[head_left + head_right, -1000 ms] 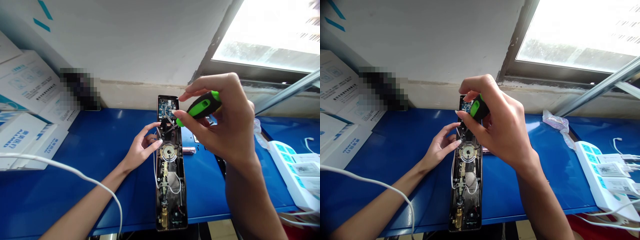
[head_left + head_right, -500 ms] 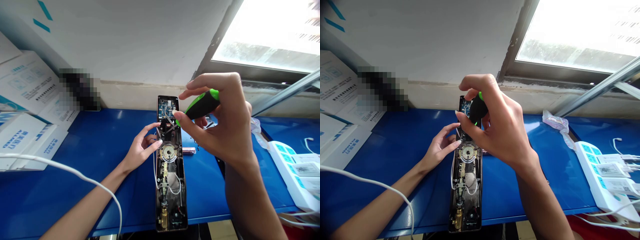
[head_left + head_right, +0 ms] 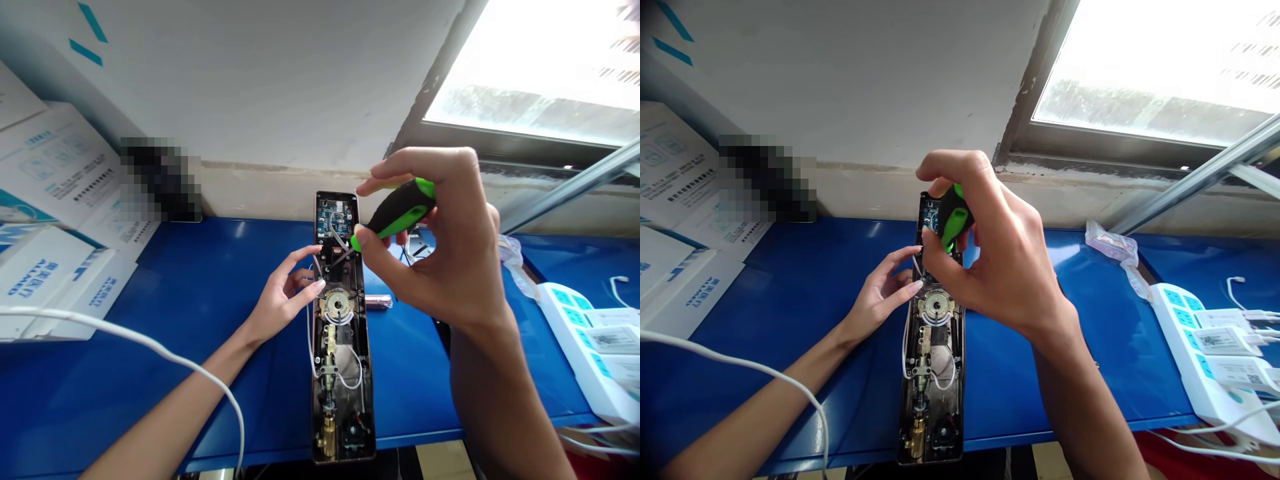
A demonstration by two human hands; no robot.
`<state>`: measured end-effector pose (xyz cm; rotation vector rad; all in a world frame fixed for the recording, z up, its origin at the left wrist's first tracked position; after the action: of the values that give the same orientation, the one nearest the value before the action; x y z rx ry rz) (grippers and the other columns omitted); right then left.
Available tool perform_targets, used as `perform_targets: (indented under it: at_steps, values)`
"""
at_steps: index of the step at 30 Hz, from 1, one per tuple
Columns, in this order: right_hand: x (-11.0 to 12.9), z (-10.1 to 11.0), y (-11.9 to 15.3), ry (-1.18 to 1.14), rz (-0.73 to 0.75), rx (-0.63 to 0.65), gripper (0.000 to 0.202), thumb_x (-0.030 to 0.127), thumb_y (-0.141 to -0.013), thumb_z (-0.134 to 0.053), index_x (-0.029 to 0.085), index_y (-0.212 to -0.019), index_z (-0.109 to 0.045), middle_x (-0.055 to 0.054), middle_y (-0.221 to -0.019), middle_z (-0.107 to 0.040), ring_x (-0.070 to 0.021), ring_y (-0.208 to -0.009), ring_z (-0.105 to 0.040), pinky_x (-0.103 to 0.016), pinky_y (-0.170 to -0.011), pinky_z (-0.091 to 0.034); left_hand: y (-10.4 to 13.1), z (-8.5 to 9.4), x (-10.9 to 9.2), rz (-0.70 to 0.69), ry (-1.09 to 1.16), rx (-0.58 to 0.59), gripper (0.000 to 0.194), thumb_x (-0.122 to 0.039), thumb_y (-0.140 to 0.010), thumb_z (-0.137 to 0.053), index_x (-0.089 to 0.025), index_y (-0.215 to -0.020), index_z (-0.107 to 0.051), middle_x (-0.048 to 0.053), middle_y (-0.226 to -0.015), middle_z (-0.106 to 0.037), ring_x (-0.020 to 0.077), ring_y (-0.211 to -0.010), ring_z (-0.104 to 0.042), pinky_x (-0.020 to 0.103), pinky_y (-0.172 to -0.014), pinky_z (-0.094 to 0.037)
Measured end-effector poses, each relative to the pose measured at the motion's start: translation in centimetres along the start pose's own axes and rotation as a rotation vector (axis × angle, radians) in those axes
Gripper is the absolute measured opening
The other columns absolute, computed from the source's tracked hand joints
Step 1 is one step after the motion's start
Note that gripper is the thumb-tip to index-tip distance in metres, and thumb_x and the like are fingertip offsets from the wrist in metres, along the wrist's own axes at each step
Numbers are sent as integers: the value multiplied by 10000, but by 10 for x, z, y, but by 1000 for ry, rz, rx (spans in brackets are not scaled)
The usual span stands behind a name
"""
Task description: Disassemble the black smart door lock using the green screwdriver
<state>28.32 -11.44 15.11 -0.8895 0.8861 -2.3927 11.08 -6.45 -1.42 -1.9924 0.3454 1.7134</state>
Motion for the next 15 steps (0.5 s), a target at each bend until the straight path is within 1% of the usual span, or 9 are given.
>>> perform_targets:
  at_steps: [3, 6, 9, 13, 15]
  values:
    - [-1, 0, 0, 35, -15, -13, 437, 164, -838, -743, 304, -1208, -557, 14, -1140, -692, -112, -644, -604, -333, -577, -522, 0, -1, 0, 7, 28, 7, 513, -290, -940, -706, -314, -1425, -542, 21, -1026, -654, 118, -760, -561, 279, -773, -531]
    - [-2, 0, 1, 47, -33, -19, 383, 195, -867, -742, 296, -1193, -567, 11, -1135, -699, -119, -679, -635, -327, -566, -515, 0, -1, -1, 16, 35, 6, 516, -291, -937, -708, -309, -1425, -542, 22, -1027, -652, 121, -762, -559, 283, -779, -535]
    - [-2, 1, 1, 46, -42, -24, 425, 167, -849, -751, 300, -1208, -567, 5, -1147, -705, -149, -764, -681, -322, -555, -502, 0, -1, -1, 17, 33, 6, 526, -293, -933, -712, -303, -1430, -539, 24, -1018, -653, 126, -770, -564, 287, -785, -538]
    - [-1, -1, 1, 24, -35, -12, 518, 85, -802, -719, 328, -1229, -553, 26, -1138, -701, -139, -712, -650, -325, -568, -512, 1, 0, -1, 12, 14, 2, 526, -296, -934, -709, -293, -1432, -538, 29, -1014, -654, 129, -772, -568, 290, -782, -537]
    - [-1, -2, 1, -14, -43, -10, 583, 63, -768, -705, 354, -1249, -550, 19, -1165, -690, -171, -776, -675, -338, -588, -528, 1, 0, -1, 9, 2, -2, 524, -299, -935, -710, -293, -1431, -541, 27, -1013, -651, 127, -764, -558, 281, -764, -526]
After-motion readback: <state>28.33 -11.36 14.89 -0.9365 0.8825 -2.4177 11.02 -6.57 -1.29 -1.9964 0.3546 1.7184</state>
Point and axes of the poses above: each hand's wrist, its own y-axis away from the middle knuckle, its own z-axis out of the back of the hand, x = y × z, the point moved 3 cm from there along -y, towards the middle knuckle
